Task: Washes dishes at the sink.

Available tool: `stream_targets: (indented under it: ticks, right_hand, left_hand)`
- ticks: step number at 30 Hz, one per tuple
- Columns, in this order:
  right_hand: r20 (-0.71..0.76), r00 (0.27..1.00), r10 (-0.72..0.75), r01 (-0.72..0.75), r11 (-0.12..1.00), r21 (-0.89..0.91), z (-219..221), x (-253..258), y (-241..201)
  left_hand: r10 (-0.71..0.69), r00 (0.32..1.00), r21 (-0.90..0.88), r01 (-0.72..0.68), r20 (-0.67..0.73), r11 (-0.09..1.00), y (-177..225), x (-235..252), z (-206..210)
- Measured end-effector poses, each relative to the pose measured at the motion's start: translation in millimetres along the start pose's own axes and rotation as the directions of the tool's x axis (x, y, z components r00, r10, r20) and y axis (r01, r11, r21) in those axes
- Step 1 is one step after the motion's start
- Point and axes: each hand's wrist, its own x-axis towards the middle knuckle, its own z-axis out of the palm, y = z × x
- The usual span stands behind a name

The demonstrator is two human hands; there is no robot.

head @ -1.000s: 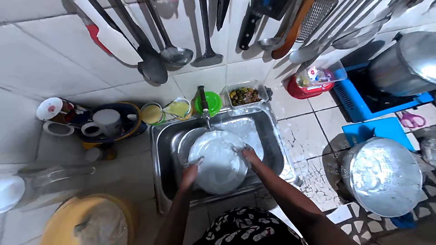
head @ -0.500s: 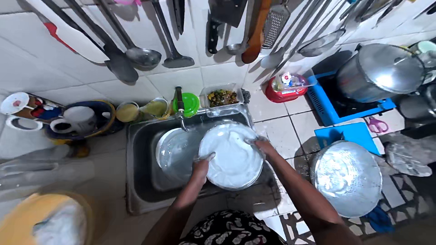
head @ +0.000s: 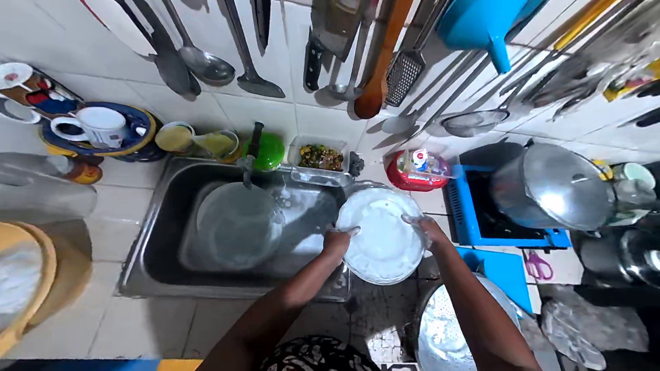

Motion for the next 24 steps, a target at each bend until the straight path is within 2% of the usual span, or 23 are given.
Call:
stream_targets:
  ticks: [6,9,11,12,14,15,17,20,22,24]
  right_hand:
    - [-0.021,1.000,-0.022,0.022,1.000,0.009,-9.4,17.7,-1.2]
    - [-0.089,0.994,-0.059,0.056,0.998,-0.040,-9.7,17.1,-6.5]
    - [-0.148,0.981,-0.122,0.088,0.972,-0.217,-10.6,13.9,-8.7]
    - [-0.156,0.973,-0.170,0.100,0.920,-0.378,-10.4,9.5,-11.4]
    - [-0.141,0.949,-0.283,0.105,0.702,-0.704,-0.5,-7.7,-24.8]
    - [-0.116,0.935,-0.334,0.116,0.598,-0.793,9.8,-22.5,-35.3]
    - [-0.039,0.891,-0.452,0.217,0.500,-0.839,33.5,-53.9,-50.9]
    - [0.102,0.843,-0.528,0.402,0.492,-0.772,69.2,-103.4,-44.9]
    - [0.208,0.855,-0.476,0.464,0.522,-0.716,98.1,-132.9,-24.0]
    - [0.355,0.851,-0.387,0.521,0.539,-0.662,142.2,-146.1,-0.1]
  left_hand:
    - [0.013,0.997,0.054,-0.009,-0.073,0.998,16.2,11.4,21.5]
    - [0.045,0.997,0.132,-0.036,-0.068,0.991,29.7,20.2,27.1]
    - [0.068,0.997,0.145,-0.061,-0.045,0.988,35.9,25.4,29.2]
    - [0.078,0.996,0.129,-0.073,-0.033,0.989,35.6,28.6,29.0]
    - [0.063,0.998,0.073,-0.063,0.004,0.995,33.6,33.1,22.6]
    - [0.049,0.998,0.040,-0.050,0.030,0.998,34.9,31.5,15.6]
    - [0.086,0.993,0.003,-0.086,0.083,0.996,37.1,25.0,-9.7]
    - [0.197,0.971,0.113,-0.213,0.137,0.970,20.1,27.9,-80.6]
    - [0.260,0.960,0.186,-0.276,0.105,0.943,4.2,47.9,-131.8]
    - [0.234,0.972,0.119,-0.233,0.006,0.965,-1.3,68.9,-181.1]
